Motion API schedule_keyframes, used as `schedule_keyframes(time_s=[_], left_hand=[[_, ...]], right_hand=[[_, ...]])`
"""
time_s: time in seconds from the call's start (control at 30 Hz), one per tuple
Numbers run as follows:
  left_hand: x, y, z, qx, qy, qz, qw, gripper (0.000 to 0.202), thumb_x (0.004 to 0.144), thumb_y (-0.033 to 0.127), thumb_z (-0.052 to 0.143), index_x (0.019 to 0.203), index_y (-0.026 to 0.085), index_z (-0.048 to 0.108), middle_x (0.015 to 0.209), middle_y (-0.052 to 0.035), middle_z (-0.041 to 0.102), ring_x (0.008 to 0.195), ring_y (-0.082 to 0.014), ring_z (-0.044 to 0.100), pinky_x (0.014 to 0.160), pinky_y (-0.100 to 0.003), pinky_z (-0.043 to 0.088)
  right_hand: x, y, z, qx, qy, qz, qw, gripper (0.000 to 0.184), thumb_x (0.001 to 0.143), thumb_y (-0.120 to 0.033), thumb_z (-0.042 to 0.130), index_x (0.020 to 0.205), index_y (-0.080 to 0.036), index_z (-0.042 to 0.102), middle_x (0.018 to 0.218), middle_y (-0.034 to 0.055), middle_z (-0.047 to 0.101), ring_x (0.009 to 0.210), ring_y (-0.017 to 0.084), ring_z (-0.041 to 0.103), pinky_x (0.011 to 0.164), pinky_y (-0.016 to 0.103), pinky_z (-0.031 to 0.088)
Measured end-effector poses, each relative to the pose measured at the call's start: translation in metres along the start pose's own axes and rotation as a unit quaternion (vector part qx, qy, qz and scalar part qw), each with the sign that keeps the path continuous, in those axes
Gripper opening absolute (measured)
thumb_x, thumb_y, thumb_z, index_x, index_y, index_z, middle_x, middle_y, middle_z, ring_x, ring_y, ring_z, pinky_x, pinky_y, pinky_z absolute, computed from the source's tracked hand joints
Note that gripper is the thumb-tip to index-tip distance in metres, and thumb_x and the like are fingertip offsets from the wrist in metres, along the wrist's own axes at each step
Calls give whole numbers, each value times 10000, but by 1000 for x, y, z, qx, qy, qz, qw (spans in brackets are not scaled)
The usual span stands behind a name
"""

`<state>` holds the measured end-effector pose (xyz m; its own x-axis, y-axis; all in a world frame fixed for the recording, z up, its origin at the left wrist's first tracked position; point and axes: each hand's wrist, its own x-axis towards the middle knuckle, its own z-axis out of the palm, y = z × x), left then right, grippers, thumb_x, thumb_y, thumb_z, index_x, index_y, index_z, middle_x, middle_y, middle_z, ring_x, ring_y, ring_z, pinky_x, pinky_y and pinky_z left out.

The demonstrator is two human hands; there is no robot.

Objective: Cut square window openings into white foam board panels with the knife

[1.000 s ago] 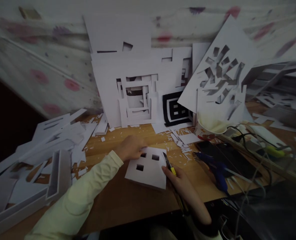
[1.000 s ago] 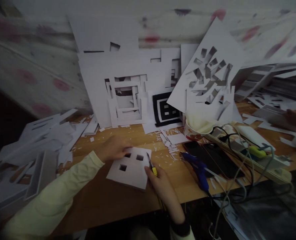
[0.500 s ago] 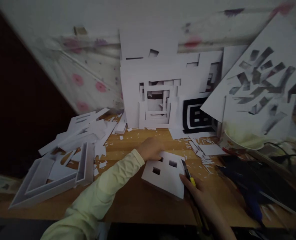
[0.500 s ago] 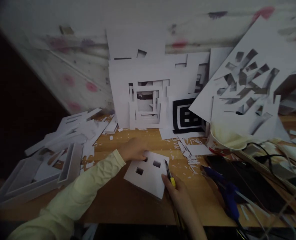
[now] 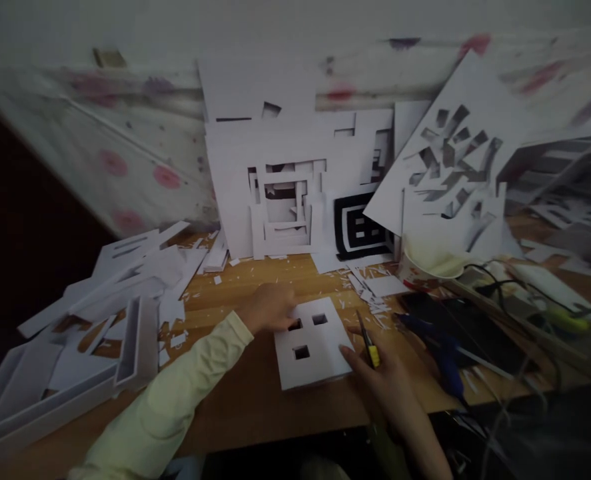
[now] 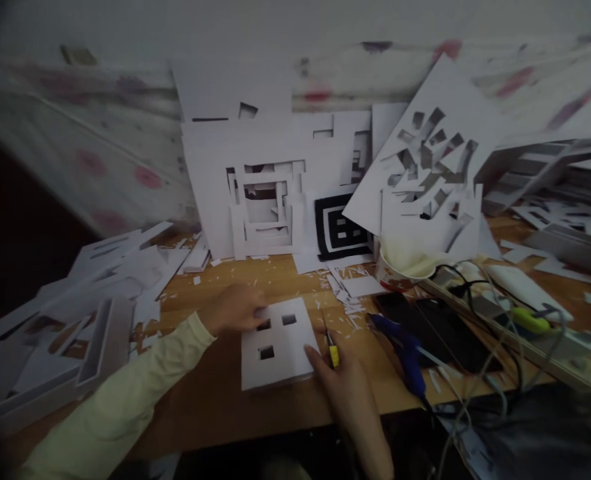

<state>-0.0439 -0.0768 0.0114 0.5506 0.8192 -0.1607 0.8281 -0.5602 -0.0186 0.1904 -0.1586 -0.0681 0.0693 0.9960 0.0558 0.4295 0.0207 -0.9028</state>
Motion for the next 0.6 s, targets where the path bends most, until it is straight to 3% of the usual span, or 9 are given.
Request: schedule_keyframes(time_s=[0.17, 0.27, 0.33, 0.4, 0.53, 0.6], left_hand=[[0, -6, -1, -58, -13, 4, 998, 191, 858, 343, 677, 872, 175, 768, 924, -83, 753, 859, -247, 683, 693, -326, 479], [-14, -4, -6, -103, 35, 7, 994, 206, 924, 307, 623, 1046, 194, 744, 1033, -69, 737, 946, -229, 668, 778, -327, 488], [-30, 5, -7, -139, 85, -14, 987, 207, 961, 302, 581, 1055, 195, 730, 1023, -58, 721, 929, -210, 660, 788, -324, 486], [-48, 19, -2, -167, 94, -14, 981, 187, 950, 333, 611, 994, 198, 732, 963, -42, 711, 862, -197, 653, 758, -323, 488], [-75, 50, 23, -151, 95, -3, 984, 344, 774, 431, 816, 993, 183, 721, 988, -66, 683, 916, -271, 628, 782, -413, 522], [-81, 60, 36, -159, 101, -21, 982, 367, 737, 397, 853, 979, 160, 713, 1004, -81, 666, 940, -284, 619, 788, -437, 539]], right_hand=[[0, 0, 0, 57, -29, 28, 998, 478, 790, -535, 685, 1126, -198, 729, 1066, 93, 780, 995, 302, 728, 917, 402, 563], [-1, 2, 2, 69, -29, 36, 997, 514, 773, -547, 692, 1152, -202, 729, 1148, 105, 765, 1122, 333, 693, 1012, 453, 524], [0, 2, 2, 66, -33, 46, 996, 524, 763, -552, 692, 1146, -197, 730, 1183, 110, 755, 1161, 341, 677, 1047, 475, 501], [0, 2, 1, 61, -42, 47, 996, 515, 775, -544, 685, 1154, -197, 726, 1192, 107, 752, 1164, 336, 678, 1056, 478, 496], [0, 1, -2, 51, -47, 36, 997, 472, 803, -519, 675, 1152, -207, 734, 1200, 102, 751, 1171, 327, 680, 1037, 463, 515], [0, 1, -2, 47, -46, 36, 997, 469, 808, -516, 674, 1157, -210, 737, 1198, 102, 752, 1166, 327, 683, 1026, 461, 525]])
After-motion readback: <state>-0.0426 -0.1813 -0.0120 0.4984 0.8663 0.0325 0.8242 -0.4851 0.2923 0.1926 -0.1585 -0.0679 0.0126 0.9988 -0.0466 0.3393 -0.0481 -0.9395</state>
